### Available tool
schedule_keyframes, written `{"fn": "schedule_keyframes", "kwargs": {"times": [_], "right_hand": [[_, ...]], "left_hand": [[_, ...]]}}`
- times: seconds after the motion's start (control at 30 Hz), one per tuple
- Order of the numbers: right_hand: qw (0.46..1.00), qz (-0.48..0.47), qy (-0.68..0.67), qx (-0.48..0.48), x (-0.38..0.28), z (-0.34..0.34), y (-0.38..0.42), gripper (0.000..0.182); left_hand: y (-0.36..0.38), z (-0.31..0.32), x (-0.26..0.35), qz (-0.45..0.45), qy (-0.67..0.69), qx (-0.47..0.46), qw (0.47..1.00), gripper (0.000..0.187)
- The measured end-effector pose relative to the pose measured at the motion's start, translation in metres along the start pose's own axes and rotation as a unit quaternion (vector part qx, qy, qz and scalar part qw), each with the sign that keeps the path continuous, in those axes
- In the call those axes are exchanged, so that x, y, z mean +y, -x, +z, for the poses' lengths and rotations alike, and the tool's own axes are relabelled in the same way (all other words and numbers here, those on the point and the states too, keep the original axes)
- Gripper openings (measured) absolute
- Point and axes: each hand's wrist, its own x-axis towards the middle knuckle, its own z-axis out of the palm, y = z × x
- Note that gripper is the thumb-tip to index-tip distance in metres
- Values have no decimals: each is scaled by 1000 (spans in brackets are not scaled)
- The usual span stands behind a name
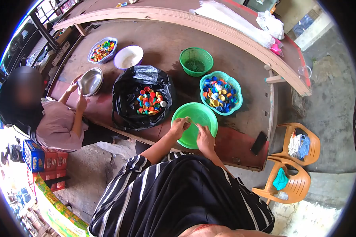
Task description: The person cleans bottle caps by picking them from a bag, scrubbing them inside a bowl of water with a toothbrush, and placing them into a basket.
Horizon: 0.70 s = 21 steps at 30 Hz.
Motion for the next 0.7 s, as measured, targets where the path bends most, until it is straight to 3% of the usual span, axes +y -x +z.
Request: {"fn": "schedule_keyframes", "kwargs": {"times": [0.17, 0.2, 0.4, 0.47, 0.6, 0.7], "right_hand": [[996, 36, -40, -70, -12, -11, 0, 37], [993, 57, -79, -63, -12, -10, -2, 35], [991, 70, 0, -111, 10, -3, -15, 28], [989, 90, 21, -118, 14, -11, -25, 31], [985, 11, 152, -80, 38, 15, -22, 37], [989, 59, 56, -127, 27, 9, -24, 35]], "left_hand": [[0, 4, 3, 36, -79, 20, 996, 20], [0, 2, 7, 26, -90, -21, 995, 19], [-8, 1, -12, 78, -169, 86, 979, 22], [-11, 1, -12, 89, -152, 69, 982, 22], [-6, 5, -8, 99, -95, 46, 990, 27], [-12, 0, -11, 61, -94, 52, 992, 32]]}}
